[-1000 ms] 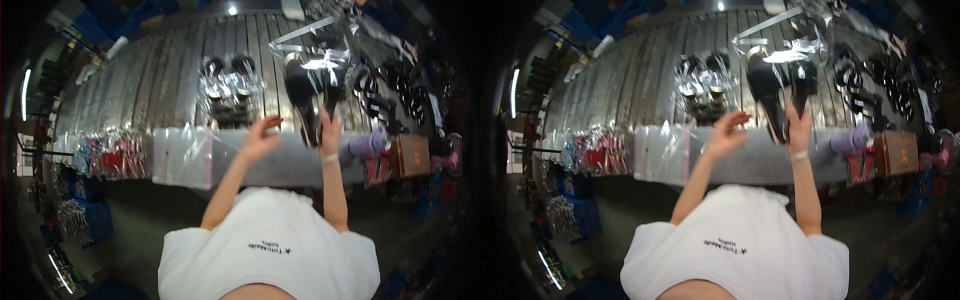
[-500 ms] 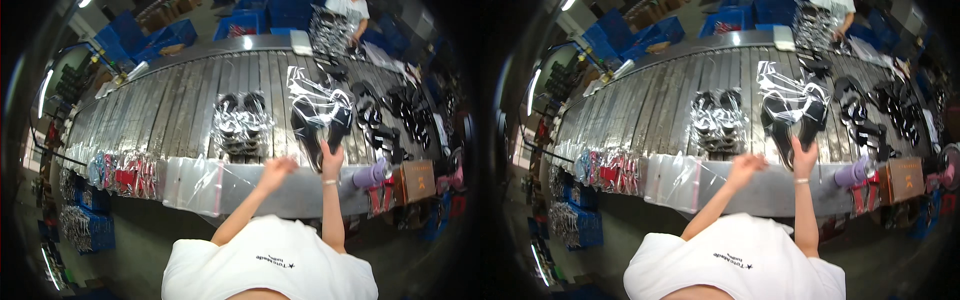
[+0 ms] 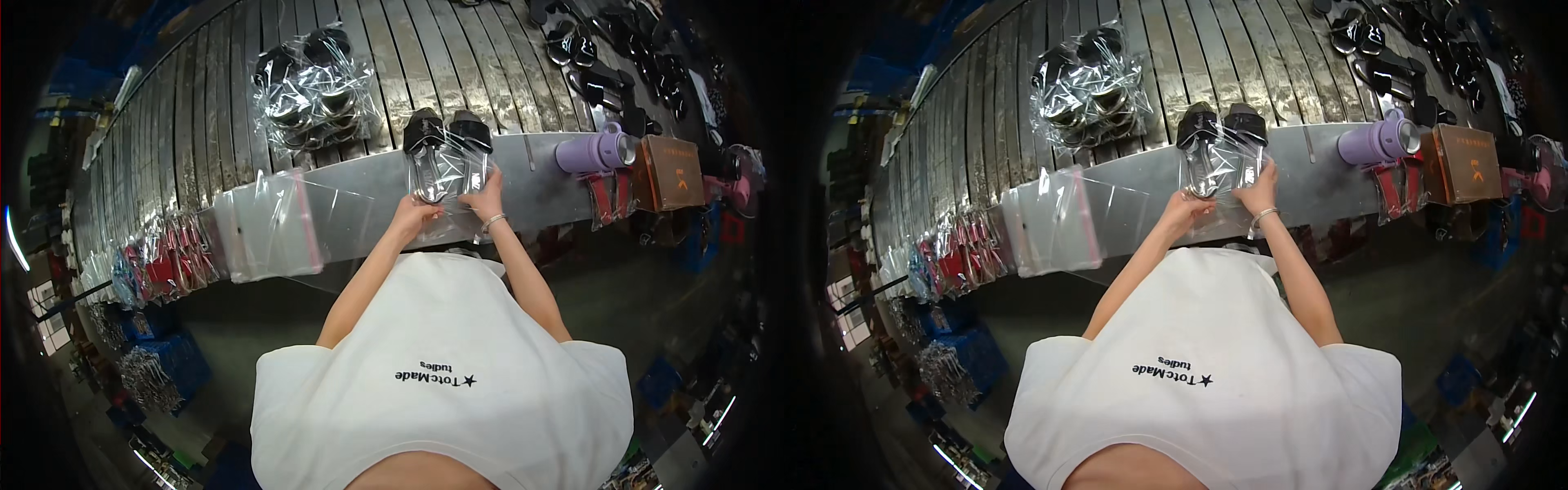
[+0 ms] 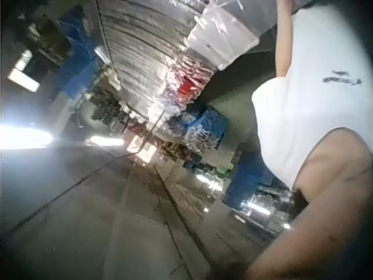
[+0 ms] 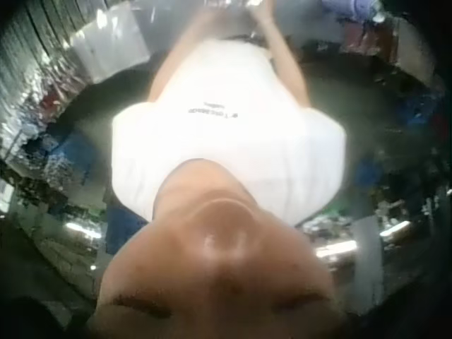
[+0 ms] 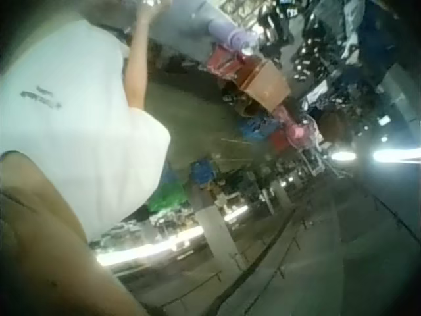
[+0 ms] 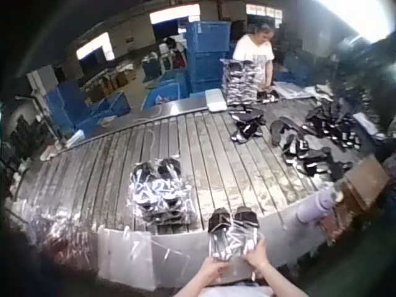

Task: The person repeatedly picks up pairs of black slide sandals from a metal table and places them into clear plastic bags. The person seals the bags and stacks the packaged items on the table. The task involves handling footwear and packaging materials in a repetitive assembly-line manner.

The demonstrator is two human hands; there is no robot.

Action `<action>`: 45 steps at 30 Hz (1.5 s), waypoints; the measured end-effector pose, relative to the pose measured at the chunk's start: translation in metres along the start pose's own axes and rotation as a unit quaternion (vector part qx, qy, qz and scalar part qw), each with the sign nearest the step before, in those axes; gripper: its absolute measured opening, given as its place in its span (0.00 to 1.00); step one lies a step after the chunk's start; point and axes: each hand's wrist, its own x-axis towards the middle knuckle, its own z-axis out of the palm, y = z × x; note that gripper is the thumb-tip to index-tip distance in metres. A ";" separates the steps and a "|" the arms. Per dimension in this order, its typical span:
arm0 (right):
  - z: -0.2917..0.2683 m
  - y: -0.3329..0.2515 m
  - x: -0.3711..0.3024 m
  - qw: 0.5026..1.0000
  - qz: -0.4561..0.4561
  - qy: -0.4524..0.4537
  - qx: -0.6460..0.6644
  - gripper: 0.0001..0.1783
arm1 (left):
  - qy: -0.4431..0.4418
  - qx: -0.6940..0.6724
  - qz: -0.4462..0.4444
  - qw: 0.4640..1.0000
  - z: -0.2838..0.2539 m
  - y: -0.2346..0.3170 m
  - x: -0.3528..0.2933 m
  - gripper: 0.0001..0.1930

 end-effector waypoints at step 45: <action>-0.047 -0.076 0.019 0.983 -0.122 -0.114 -0.079 0.21 | 0.162 0.507 0.124 0.838 -0.006 0.146 -0.009 0.25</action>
